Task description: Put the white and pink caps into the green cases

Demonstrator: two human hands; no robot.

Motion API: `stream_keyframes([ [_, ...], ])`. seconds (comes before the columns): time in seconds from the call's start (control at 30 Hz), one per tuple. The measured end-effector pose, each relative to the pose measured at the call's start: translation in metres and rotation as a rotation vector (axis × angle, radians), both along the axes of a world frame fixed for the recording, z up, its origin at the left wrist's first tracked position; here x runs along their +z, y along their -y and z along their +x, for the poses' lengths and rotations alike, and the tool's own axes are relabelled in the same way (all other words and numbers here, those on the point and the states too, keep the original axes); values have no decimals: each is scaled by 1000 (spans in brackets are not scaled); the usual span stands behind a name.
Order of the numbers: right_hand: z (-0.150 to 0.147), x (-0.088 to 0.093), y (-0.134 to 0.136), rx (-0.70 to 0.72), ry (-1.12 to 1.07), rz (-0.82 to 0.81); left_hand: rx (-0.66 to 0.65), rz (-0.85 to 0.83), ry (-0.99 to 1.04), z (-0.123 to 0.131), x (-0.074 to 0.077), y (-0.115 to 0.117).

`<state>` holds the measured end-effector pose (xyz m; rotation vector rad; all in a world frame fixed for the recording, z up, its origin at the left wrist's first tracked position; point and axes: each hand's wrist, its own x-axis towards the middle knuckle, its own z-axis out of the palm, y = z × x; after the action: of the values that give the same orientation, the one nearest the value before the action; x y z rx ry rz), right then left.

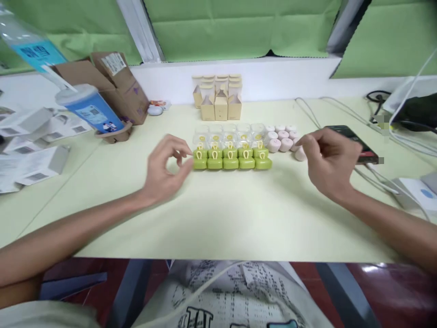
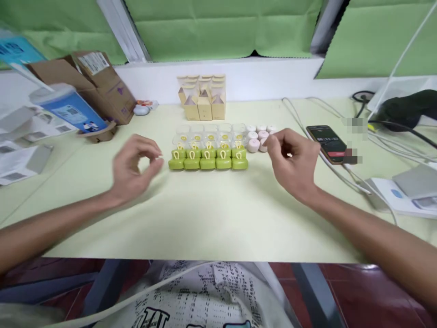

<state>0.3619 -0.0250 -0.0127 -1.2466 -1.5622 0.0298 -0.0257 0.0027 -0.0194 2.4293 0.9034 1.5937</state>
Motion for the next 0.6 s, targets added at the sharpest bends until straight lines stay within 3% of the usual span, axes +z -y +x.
stream_keyframes([
  [0.1,-10,-18,-13,-11,-92,121,85,-76,-91,2,-25,0],
  [0.2,-21,-37,-22,11,-175,60,140,-159,-61,-2,-38,-6],
  [0.3,-29,-47,-24,38,-114,31,144,-228,-44,-5,-40,-11],
  [0.47,-28,-46,-20,125,235,2,114,-302,-59,-6,-40,-12],
  [0.6,-24,-45,-20,133,234,-103,109,-355,-73,-6,-40,-12],
])
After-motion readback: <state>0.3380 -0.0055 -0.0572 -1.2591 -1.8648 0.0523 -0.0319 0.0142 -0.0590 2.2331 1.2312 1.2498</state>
